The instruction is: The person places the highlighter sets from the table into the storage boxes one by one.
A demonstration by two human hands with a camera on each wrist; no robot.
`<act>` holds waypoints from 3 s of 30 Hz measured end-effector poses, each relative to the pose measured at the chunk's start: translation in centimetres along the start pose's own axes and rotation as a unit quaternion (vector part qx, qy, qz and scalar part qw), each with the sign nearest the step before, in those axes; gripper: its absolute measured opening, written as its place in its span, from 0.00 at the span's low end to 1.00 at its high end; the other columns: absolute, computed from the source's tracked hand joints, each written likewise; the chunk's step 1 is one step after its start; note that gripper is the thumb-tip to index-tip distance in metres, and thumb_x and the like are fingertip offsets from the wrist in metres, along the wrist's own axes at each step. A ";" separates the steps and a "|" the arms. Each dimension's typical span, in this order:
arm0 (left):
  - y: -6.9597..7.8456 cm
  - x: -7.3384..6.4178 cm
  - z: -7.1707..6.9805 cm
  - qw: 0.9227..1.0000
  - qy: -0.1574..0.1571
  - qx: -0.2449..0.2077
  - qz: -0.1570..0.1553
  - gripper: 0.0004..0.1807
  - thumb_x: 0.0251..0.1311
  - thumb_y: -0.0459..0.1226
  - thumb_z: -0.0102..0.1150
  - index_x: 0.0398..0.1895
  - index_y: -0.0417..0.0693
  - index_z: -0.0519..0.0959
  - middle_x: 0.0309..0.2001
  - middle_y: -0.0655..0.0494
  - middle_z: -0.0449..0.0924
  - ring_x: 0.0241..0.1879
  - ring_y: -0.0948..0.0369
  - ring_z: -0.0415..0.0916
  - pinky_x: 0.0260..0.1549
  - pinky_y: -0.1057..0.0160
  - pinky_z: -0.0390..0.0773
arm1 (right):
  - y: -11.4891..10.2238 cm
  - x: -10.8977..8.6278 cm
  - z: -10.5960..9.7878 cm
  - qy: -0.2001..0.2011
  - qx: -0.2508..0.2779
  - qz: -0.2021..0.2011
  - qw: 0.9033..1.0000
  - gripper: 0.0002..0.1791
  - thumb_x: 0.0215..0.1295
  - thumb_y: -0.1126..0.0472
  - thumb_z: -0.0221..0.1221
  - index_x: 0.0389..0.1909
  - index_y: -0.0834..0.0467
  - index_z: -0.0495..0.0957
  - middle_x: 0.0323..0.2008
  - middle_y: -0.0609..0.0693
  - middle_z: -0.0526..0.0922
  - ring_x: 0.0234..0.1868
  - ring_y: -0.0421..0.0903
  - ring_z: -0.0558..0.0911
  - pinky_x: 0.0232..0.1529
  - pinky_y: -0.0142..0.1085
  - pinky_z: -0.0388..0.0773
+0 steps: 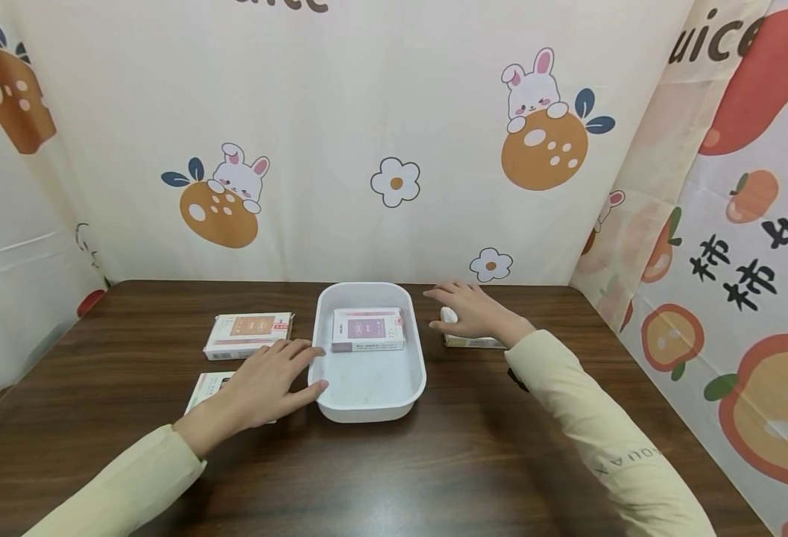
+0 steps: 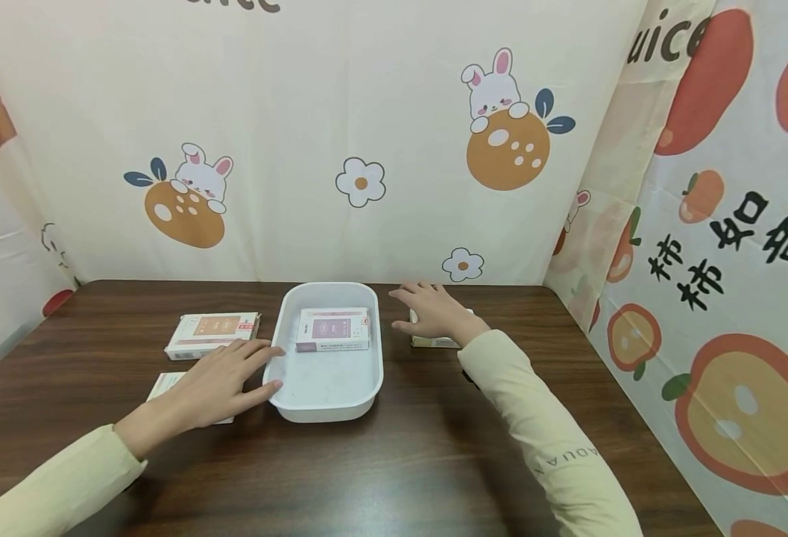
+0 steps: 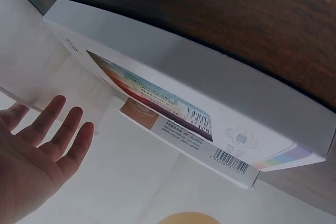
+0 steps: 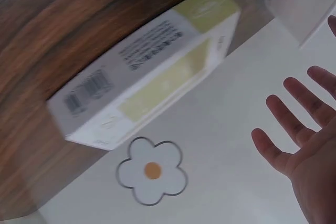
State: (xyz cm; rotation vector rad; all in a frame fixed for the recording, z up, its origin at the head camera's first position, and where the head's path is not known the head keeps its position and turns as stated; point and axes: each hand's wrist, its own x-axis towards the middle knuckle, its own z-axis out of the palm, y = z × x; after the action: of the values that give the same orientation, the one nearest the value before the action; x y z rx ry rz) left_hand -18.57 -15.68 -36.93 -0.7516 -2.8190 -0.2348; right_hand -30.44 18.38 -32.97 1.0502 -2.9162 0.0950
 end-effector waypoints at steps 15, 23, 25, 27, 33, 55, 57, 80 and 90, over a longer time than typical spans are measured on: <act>0.0 0.0 0.0 1.000 -0.011 -0.002 -0.006 0.33 0.58 0.64 0.42 0.58 0.55 0.70 0.57 0.52 0.71 0.56 0.51 0.69 0.50 0.46 0.69 | 3.4 -2.2 1.8 -0.006 0.025 0.036 0.999 0.33 0.56 0.45 0.58 0.61 0.55 0.66 0.58 0.55 0.70 0.59 0.58 0.67 0.54 0.61 0.62; 0.0 0.1 0.0 1.000 -0.016 -0.005 -0.011 0.31 0.57 0.61 0.47 0.58 0.55 0.70 0.57 0.51 0.71 0.56 0.50 0.69 0.50 0.45 0.68 | 4.5 -2.9 2.5 -0.025 0.037 0.058 0.997 0.38 0.52 0.44 0.61 0.63 0.56 0.64 0.59 0.57 0.69 0.59 0.60 0.67 0.54 0.64 0.60; -0.1 0.1 0.0 1.000 -0.017 -0.006 -0.012 0.31 0.57 0.61 0.47 0.58 0.55 0.70 0.57 0.51 0.71 0.56 0.50 0.68 0.51 0.45 0.68 | 4.7 -2.9 2.6 -0.023 0.038 0.059 0.997 0.39 0.50 0.44 0.62 0.62 0.57 0.65 0.58 0.57 0.69 0.57 0.59 0.68 0.53 0.62 0.62; -0.1 0.1 0.0 1.000 -0.017 -0.006 -0.012 0.31 0.57 0.61 0.46 0.58 0.55 0.70 0.57 0.51 0.71 0.56 0.50 0.68 0.51 0.45 0.68 | 5.0 -3.0 2.8 -0.022 0.034 0.058 0.997 0.40 0.49 0.44 0.63 0.62 0.57 0.65 0.58 0.57 0.70 0.57 0.59 0.68 0.52 0.61 0.63; -0.1 0.1 0.0 1.000 -0.017 -0.005 -0.009 0.32 0.57 0.63 0.43 0.58 0.55 0.70 0.57 0.51 0.70 0.55 0.50 0.69 0.50 0.46 0.68 | 5.5 -2.9 3.2 -0.027 0.033 0.070 0.997 0.43 0.46 0.43 0.64 0.63 0.56 0.63 0.59 0.58 0.69 0.57 0.59 0.68 0.51 0.58 0.64; -0.1 0.0 0.0 1.000 -0.016 -0.010 -0.010 0.32 0.58 0.62 0.44 0.58 0.55 0.70 0.57 0.51 0.70 0.56 0.51 0.69 0.50 0.46 0.69 | 6.0 -2.2 3.8 -0.066 0.037 0.079 0.994 0.48 0.44 0.43 0.67 0.64 0.60 0.60 0.60 0.62 0.67 0.57 0.62 0.68 0.51 0.65 0.62; -0.1 0.0 0.0 1.000 -0.015 -0.009 -0.010 0.32 0.58 0.63 0.43 0.58 0.55 0.70 0.57 0.51 0.70 0.55 0.51 0.69 0.50 0.46 0.69 | 6.0 -2.2 3.7 -0.068 0.035 0.078 0.994 0.48 0.44 0.43 0.67 0.64 0.60 0.61 0.60 0.61 0.67 0.57 0.62 0.68 0.51 0.64 0.62; -0.1 0.0 0.0 1.000 -0.020 -0.012 -0.013 0.33 0.58 0.63 0.43 0.59 0.55 0.69 0.58 0.51 0.70 0.56 0.51 0.68 0.51 0.46 0.68 | 5.7 -2.3 2.5 -0.063 0.034 0.070 0.995 0.46 0.45 0.43 0.67 0.63 0.60 0.62 0.59 0.62 0.68 0.58 0.62 0.67 0.51 0.61 0.63; -0.2 0.0 0.0 1.000 -0.022 -0.013 -0.013 0.34 0.58 0.65 0.40 0.59 0.55 0.69 0.58 0.51 0.70 0.56 0.50 0.68 0.51 0.46 0.68 | 5.2 -2.1 1.3 -0.051 0.025 0.064 0.996 0.46 0.43 0.43 0.68 0.62 0.59 0.63 0.58 0.61 0.68 0.57 0.61 0.67 0.51 0.60 0.64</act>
State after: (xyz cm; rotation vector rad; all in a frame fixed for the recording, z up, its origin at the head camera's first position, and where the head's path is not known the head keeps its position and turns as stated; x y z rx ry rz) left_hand -18.65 -15.83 -37.00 -0.7346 -2.8747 -0.2621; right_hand -32.15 23.61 -34.58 0.8992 -3.0867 0.1244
